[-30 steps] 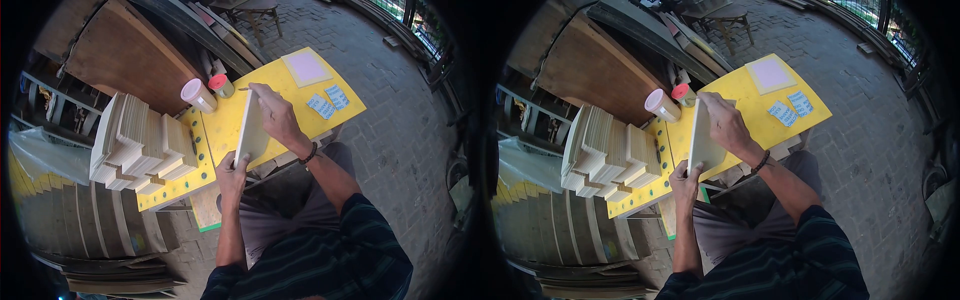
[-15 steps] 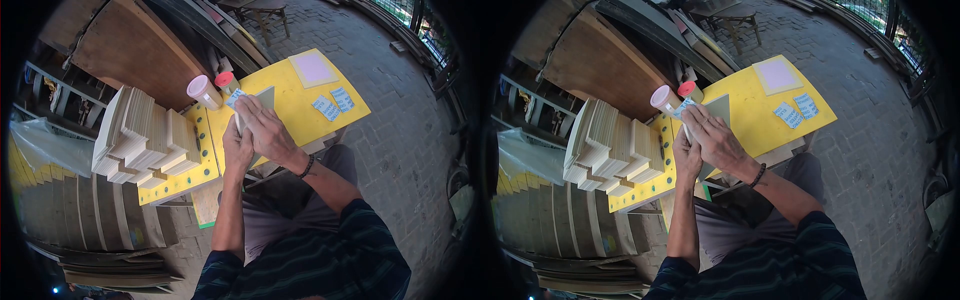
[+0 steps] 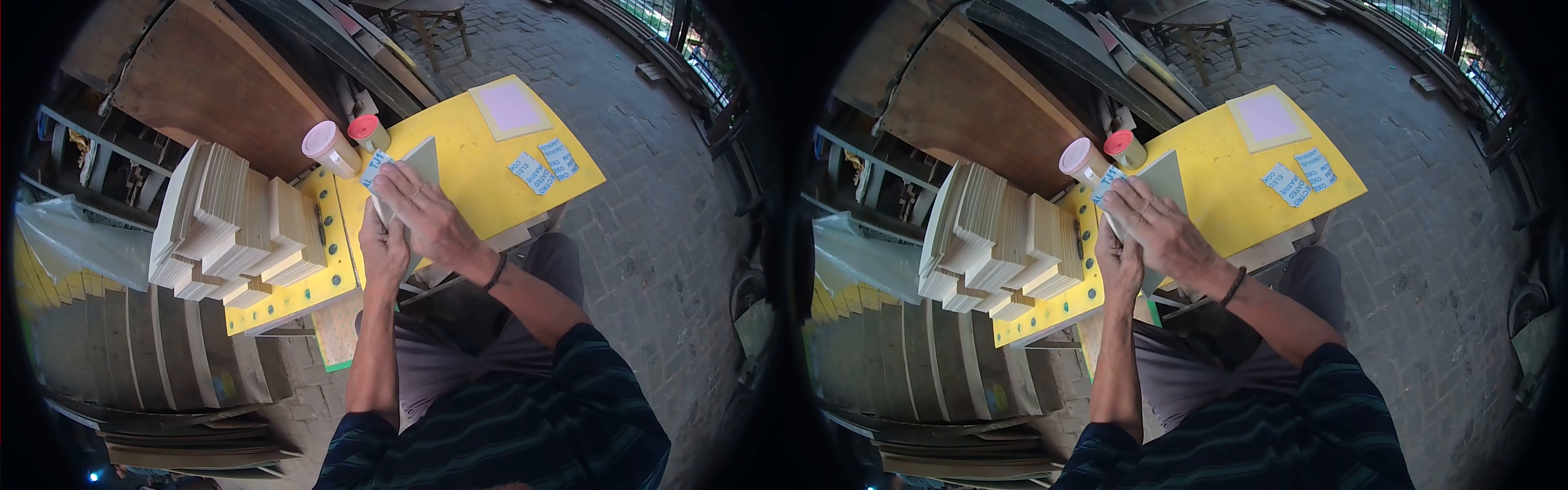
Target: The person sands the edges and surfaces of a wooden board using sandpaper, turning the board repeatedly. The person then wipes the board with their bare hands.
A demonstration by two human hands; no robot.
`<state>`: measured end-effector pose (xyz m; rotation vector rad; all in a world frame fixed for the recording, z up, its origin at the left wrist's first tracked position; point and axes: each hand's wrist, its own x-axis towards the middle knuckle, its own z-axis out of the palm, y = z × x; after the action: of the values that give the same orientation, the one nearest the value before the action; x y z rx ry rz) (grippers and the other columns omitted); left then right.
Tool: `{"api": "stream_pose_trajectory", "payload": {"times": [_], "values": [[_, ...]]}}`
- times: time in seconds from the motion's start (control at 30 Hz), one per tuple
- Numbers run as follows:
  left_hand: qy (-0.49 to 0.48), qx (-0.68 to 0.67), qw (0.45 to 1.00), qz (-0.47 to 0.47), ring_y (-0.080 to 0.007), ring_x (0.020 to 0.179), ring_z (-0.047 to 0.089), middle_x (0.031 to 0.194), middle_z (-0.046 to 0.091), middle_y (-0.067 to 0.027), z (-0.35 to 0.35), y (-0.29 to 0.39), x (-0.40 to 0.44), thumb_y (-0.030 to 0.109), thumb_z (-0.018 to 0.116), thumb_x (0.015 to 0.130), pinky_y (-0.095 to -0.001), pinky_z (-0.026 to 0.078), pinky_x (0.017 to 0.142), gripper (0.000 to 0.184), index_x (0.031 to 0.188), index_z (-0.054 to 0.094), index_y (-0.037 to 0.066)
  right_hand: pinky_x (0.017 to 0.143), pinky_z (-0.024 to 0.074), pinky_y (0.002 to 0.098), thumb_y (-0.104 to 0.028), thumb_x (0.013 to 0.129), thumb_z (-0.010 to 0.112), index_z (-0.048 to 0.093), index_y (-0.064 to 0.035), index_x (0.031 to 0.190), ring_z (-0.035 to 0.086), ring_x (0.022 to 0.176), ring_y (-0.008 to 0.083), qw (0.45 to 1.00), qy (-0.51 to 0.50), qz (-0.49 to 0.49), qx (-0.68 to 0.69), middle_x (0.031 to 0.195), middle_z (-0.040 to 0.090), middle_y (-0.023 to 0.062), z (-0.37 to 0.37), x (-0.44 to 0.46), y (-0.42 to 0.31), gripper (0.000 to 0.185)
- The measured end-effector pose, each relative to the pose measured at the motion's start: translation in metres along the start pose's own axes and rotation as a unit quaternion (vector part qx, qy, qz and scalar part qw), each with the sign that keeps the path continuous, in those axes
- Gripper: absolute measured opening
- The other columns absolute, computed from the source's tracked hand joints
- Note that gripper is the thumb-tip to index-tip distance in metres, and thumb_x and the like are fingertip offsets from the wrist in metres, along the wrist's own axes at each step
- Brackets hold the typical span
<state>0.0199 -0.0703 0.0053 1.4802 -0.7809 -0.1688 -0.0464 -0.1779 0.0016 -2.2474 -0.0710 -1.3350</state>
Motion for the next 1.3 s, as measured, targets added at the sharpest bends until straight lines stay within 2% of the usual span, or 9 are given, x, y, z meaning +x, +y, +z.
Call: {"api": "stream_pose_trajectory", "payload": {"times": [0.2,0.47,0.53,0.73,0.87,0.93,1.03,1.17,1.3], "values": [[0.005,0.012,1.0,-0.016,-0.0164,0.112,0.059,0.122,0.064,-0.0117,-0.007,0.005,-0.002,0.002,0.054,0.101,-0.0298,0.046,0.097,0.035,0.135,0.05,-0.004,0.111,0.042,0.0471,0.001,0.085,0.061,0.05,0.0006,0.145,0.047,0.14,0.0394,0.993,0.038,0.115,-0.012,0.148,0.052,0.0233,0.015,0.004,0.042,0.062],[0.014,-0.008,0.999,-0.028,-0.014,0.112,0.059,0.124,0.062,-0.0093,-0.013,0.001,-0.012,0.003,0.054,0.102,-0.0279,0.046,0.097,0.039,0.139,0.048,-0.004,0.111,0.0431,0.0464,0.005,0.083,0.057,0.049,0.0035,0.143,0.047,0.139,0.0397,0.999,0.028,0.015,0.008,0.144,0.053,0.025,0.017,0.006,0.042,0.06],[0.026,-0.013,0.999,-0.03,-0.0137,0.112,0.059,0.124,0.062,-0.0089,-0.013,-0.001,-0.014,0.004,0.055,0.102,-0.0279,0.046,0.097,0.038,0.139,0.049,-0.003,0.11,0.0437,0.0458,0.005,0.084,0.057,0.051,0.0042,0.141,0.049,0.138,0.0399,0.991,-0.002,0.135,-0.005,0.143,0.055,0.0238,0.015,0.014,0.06,0.058],[0.053,-0.043,0.998,-0.015,-0.0134,0.109,0.059,0.12,0.064,-0.0076,-0.005,-0.009,-0.021,0.005,0.058,0.101,-0.0278,0.047,0.095,0.033,0.133,0.053,-0.003,0.11,0.0435,0.0478,0.001,0.088,0.056,0.056,0.0018,0.138,0.051,0.135,0.042,0.999,-0.015,-0.013,0.037,0.142,0.057,0.0232,0.001,0.003,-0.008,0.049],[0.101,-0.057,0.993,-0.015,-0.0106,0.099,0.061,0.113,0.066,-0.005,-0.012,-0.012,-0.022,0.013,0.068,0.098,-0.0249,0.048,0.088,0.036,0.129,0.058,-0.002,0.105,0.0471,0.0435,-0.004,0.093,0.053,0.056,-0.0005,0.14,0.055,0.134,0.036,0.996,0.053,0.07,-0.035,0.144,0.056,0.0229,0.011,0.001,0.075,0.047],[0.117,-0.061,0.991,0.008,-0.0102,0.096,0.061,0.111,0.067,-0.0042,-0.007,0.0,-0.022,0.015,0.07,0.097,-0.0244,0.048,0.086,0.035,0.126,0.06,-0.002,0.097,0.0506,0.0378,-0.003,0.097,0.049,0.056,-0.0003,0.139,0.063,0.123,0.0299,0.9,-0.12,0.414,0.071,0.136,0.063,0.0211,-0.013,0.013,0.082,0.043],[0.139,-0.082,0.987,0.023,-0.01,0.092,0.061,0.107,0.067,-0.0032,0.002,-0.008,-0.02,0.014,0.073,0.095,-0.0243,0.048,0.084,0.034,0.123,0.062,-0.001,0.09,0.0529,0.0346,-0.003,0.099,0.047,0.057,-0.0008,0.138,0.069,0.11,0.0258,0.932,0.062,0.255,0.248,0.123,0.069,0.0181,-0.02,0.016,0.052,0.04],[0.144,-0.068,0.987,0.013,-0.008,0.085,0.06,0.097,0.068,-0.0024,0.012,-0.006,-0.02,0.007,0.074,0.093,-0.0225,0.048,0.077,0.026,0.114,0.066,-0.005,0.089,0.0527,0.0336,-0.003,0.1,0.047,0.058,-0.0003,0.136,0.069,0.104,0.0223,0.942,0.088,0.266,0.185,0.119,0.071,0.0158,-0.023,0.021,0.033,0.037],[0.073,0.032,0.994,-0.068,-0.0047,0.07,0.055,0.08,0.066,0.0006,-0.001,-0.006,-0.018,0.007,0.076,0.09,-0.0202,0.043,0.064,0.015,0.099,0.072,-0.004,0.092,0.0522,0.0361,0.001,0.098,0.051,0.06,0.001,0.132,0.068,0.111,0.0314,0.982,0.098,0.112,0.118,0.12,0.069,0.0195,-0.026,0.028,0.026,0.035]]}}
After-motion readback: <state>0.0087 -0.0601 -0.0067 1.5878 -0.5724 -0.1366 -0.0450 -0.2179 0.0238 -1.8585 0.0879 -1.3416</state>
